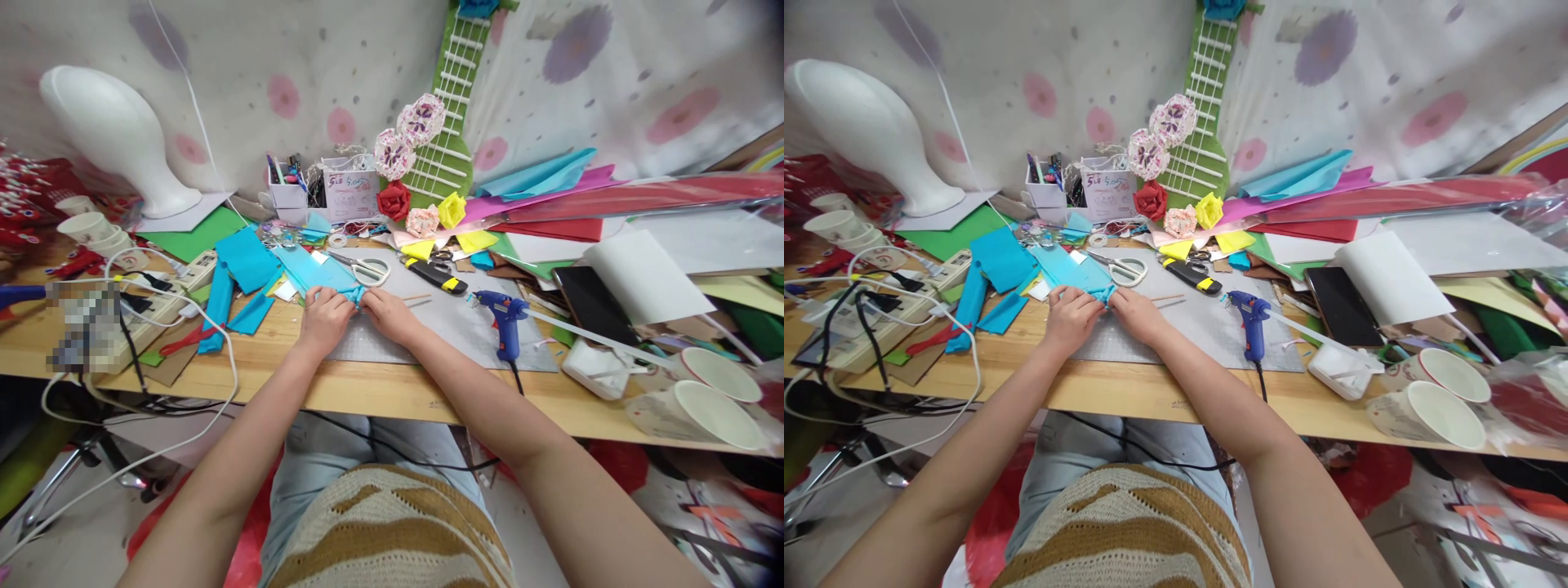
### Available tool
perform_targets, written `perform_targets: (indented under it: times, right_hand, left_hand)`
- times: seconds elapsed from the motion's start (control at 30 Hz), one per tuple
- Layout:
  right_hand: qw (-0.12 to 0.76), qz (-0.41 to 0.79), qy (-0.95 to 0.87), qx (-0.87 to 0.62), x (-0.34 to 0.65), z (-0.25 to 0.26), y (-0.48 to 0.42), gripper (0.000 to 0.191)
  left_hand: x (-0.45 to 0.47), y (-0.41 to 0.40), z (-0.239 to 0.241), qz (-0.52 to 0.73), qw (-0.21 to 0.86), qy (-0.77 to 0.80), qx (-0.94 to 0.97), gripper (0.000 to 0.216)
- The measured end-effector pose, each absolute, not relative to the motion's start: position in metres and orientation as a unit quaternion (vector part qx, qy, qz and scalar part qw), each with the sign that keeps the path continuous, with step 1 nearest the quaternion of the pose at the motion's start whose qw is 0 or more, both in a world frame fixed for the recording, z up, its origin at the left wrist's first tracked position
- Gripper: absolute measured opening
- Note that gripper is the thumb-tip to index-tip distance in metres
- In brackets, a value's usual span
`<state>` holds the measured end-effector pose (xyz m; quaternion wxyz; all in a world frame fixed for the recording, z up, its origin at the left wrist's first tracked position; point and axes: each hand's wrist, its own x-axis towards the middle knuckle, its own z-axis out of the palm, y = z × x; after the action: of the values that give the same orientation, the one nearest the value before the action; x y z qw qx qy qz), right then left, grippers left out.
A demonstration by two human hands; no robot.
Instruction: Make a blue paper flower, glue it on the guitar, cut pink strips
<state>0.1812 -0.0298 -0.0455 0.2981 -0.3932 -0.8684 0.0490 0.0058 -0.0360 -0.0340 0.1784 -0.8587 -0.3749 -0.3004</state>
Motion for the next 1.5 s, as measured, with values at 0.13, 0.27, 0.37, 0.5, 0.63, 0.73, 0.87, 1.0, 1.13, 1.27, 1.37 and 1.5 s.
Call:
perform_targets:
  times: [0.13,0.27,0.37,0.5,0.63,0.73,0.87,1.0,1.13,1.27,1.37,1.5]
  right_hand:
    - [0.306,0.050,-0.867,-0.390,0.182,-0.044,-0.033,0.007]
    - [0.308,0.060,-0.851,-0.421,0.182,-0.044,-0.033,0.009]
    - [0.299,0.067,-0.847,-0.435,0.181,-0.044,-0.032,0.009]
    - [0.279,0.066,-0.847,-0.447,0.180,-0.045,-0.032,0.010]
    - [0.280,0.057,-0.844,-0.453,0.180,-0.045,-0.033,0.007]
    - [0.274,0.051,-0.845,-0.457,0.180,-0.044,-0.035,0.006]
    - [0.250,0.049,-0.842,-0.475,0.180,-0.043,-0.035,0.006]
    - [0.230,0.044,-0.840,-0.489,0.180,-0.043,-0.035,0.009]
    - [0.215,0.039,-0.841,-0.496,0.179,-0.042,-0.034,0.011]
    - [0.201,0.045,-0.840,-0.502,0.178,-0.041,-0.034,0.012]
    - [0.210,0.054,-0.838,-0.502,0.178,-0.041,-0.035,0.010]
    - [0.237,0.043,-0.837,-0.492,0.180,-0.041,-0.036,0.007]
  left_hand:
    - [0.004,-0.036,-0.035,-0.306,0.179,-0.383,-0.853,0.020]
    - [0.003,-0.036,-0.036,-0.316,0.156,-0.398,-0.847,0.013]
    - [0.004,-0.035,-0.038,-0.320,0.157,-0.409,-0.840,0.013]
    - [0.006,-0.034,-0.039,-0.331,0.185,-0.403,-0.833,0.014]
    - [0.007,-0.034,-0.039,-0.333,0.193,-0.396,-0.834,0.018]
    - [0.008,-0.034,-0.039,-0.327,0.209,-0.395,-0.832,0.018]
    - [0.008,-0.034,-0.039,-0.323,0.229,-0.385,-0.834,0.017]
    - [0.007,-0.034,-0.040,-0.324,0.220,-0.390,-0.833,0.017]
    - [0.008,-0.034,-0.042,-0.329,0.206,-0.402,-0.829,0.014]
    - [0.012,-0.031,-0.044,-0.327,0.215,-0.392,-0.833,0.013]
    - [0.012,-0.030,-0.045,-0.328,0.229,-0.381,-0.833,0.014]
    - [0.012,-0.029,-0.044,-0.319,0.232,-0.376,-0.838,0.014]
